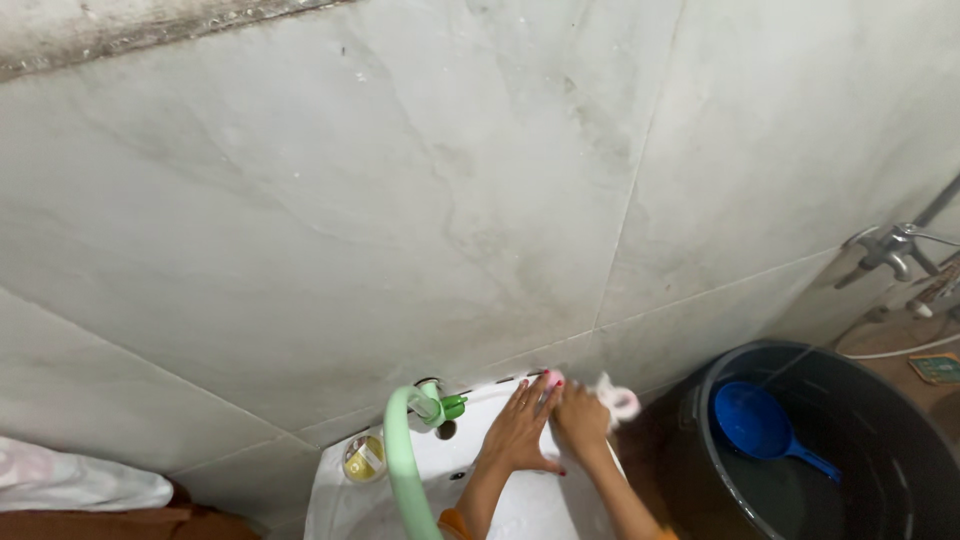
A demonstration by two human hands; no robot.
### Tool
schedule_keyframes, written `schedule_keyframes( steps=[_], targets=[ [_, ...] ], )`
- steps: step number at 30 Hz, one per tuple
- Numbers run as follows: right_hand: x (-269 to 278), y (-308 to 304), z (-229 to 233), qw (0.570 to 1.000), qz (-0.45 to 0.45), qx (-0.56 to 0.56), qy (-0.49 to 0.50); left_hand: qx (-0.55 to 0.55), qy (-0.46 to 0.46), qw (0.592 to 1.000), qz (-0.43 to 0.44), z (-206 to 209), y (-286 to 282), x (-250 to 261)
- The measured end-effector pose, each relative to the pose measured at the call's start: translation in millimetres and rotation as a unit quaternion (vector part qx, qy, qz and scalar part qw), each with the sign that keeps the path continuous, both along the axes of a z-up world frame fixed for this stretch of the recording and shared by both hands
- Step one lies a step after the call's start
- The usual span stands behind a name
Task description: The person cleans a sink and faucet using a cleaning cloth and soap, wiping the inner basin, the rim, and scrubbing the faucet neck before rinsing.
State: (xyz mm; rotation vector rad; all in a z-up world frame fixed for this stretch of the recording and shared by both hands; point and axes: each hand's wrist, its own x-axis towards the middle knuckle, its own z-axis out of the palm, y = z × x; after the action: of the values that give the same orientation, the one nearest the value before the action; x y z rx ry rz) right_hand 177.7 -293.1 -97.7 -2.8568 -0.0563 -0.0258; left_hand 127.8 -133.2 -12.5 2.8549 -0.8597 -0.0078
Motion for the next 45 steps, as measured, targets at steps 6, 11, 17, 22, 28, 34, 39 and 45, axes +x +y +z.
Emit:
schedule_keyframes(
  steps=[6, 11, 17, 22, 28, 34, 39, 45],
  targets=[
    [42.0, -38.1, -25.0, 0.924, -0.04, 0.316, 0.209, -0.006, 0.024, 1.0, 0.012, 1.3, 0.0, -1.2],
    [-56.8, -72.6, -21.1, 0.897, -0.232, 0.312, 0.212, 0.0, 0.039, 0.999, 0.023, -0.6, -0.2, -3.6],
    [-111.0, -40.3, -0.2, 0.984, -0.13, 0.063, -0.101, -0.027, 0.011, 1.0, 0.003, -0.6, 0.5, -2.3],
    [-9.6, -27.3, -0.9, 0.997, -0.036, 0.059, -0.016, -0.027, -0.005, 1.0, 0.003, -4.0, 0.5, -1.6],
    [-28.7, -70.4, -31.6, 0.717, -0.142, 0.6, 0.324, -0.025, -0.003, 1.0, 0.011, 3.1, -1.4, -5.4],
    [-156.4, -63.2, -24.2, 0.958, -0.228, 0.167, -0.041, -0.031, 0.013, 0.999, 0.01, 6.7, -0.6, -4.2],
    [-108.3, -36.5, 1.6, 0.984, -0.097, 0.07, -0.131, -0.023, 0.015, 1.0, 0.013, 9.9, -2.7, -5.0],
    [-41.4, -71.5, -21.5, 0.73, -0.139, 0.59, 0.316, -0.012, 0.02, 1.0, 0.019, 8.5, -2.7, -7.6]
  ],
)
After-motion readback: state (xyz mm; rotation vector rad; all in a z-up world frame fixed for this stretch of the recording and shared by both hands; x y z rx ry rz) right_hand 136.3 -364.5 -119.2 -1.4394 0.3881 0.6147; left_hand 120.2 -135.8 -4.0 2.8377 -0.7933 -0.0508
